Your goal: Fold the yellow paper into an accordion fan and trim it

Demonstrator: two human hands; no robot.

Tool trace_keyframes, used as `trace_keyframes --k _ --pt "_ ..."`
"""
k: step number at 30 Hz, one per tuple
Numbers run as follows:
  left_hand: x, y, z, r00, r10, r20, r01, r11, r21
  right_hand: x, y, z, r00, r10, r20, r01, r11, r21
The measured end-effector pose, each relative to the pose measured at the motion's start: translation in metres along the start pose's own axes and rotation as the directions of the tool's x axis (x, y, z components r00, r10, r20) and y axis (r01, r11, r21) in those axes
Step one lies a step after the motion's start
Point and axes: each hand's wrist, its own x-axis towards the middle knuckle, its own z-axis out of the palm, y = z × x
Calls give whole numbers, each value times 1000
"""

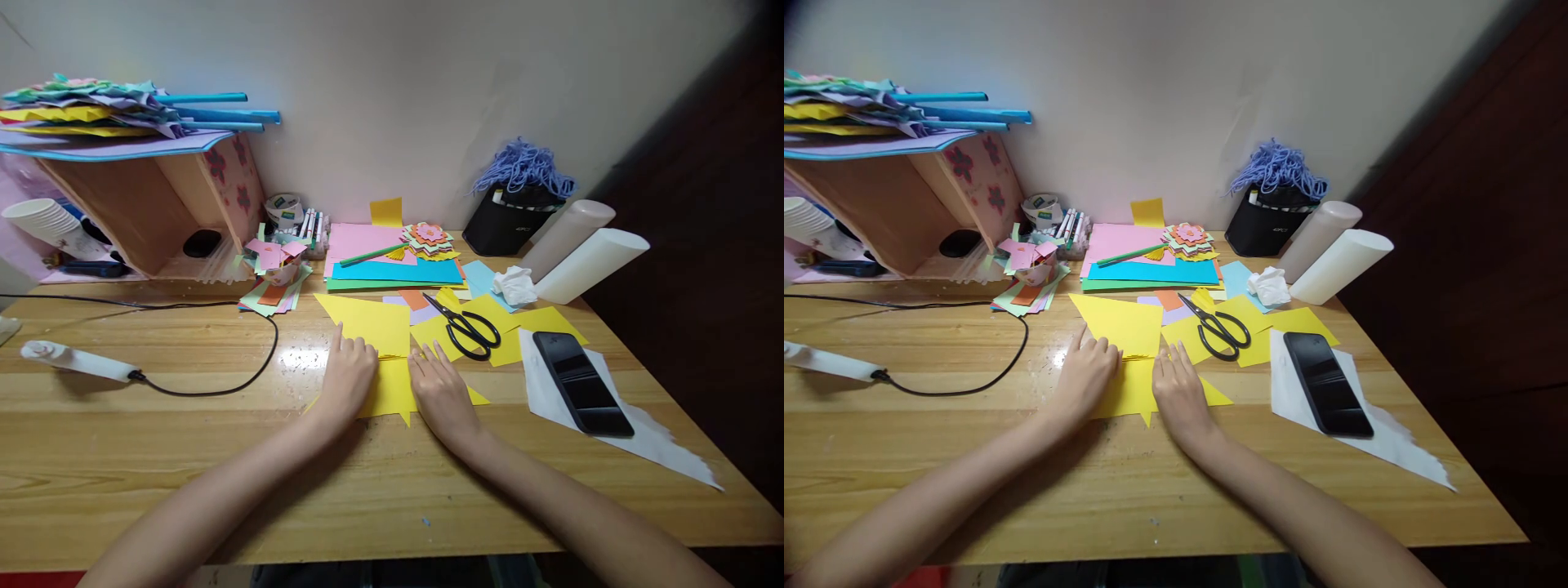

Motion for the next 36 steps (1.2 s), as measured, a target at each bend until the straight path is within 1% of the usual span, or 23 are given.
trace_keyframes --k 2,4,7,9,16,22,24,26,27,29,32,34,36 --pt "9 -14 2 998 -18 61 26 991 -131 3 0 -3 1000 29 3 -29 999 28" --pt "13 -22 6 994 -51 96 78 950 -303 6 -1 -5 998 59 16 -60 997 52" --pt "13 -23 12 990 -80 115 128 851 -509 8 -2 -8 996 86 39 -88 994 61" --pt "12 -19 15 991 -63 119 120 814 -569 8 -2 -9 994 94 57 -98 993 70" --pt "12 -18 17 981 -48 186 150 797 -585 14 3 -11 990 126 66 -135 980 145" --pt "10 -16 14 981 -76 178 172 768 -617 18 7 -8 986 156 60 -165 970 181" --pt "9 -16 13 980 -85 179 180 759 -625 20 9 -6 981 184 66 -194 955 224" --pt "9 -15 13 979 -91 180 186 755 -629 21 11 -4 977 200 76 -214 927 308" --pt "8 -15 13 979 -91 184 189 751 -633 22 12 -3 978 189 84 -207 910 359" --pt "8 -15 14 977 -88 196 196 738 -646 22 14 -1 987 126 98 -156 879 450" --pt "7 -14 14 974 -87 211 206 730 -651 23 15 3 994 33 105 -85 838 539" --pt "7 -14 13 974 -71 216 196 747 -636 23 15 4 994 30 108 -87 815 573" --pt "7 -14 11 977 -36 211 160 778 -607 23 15 5 992 45 118 -107 794 599"
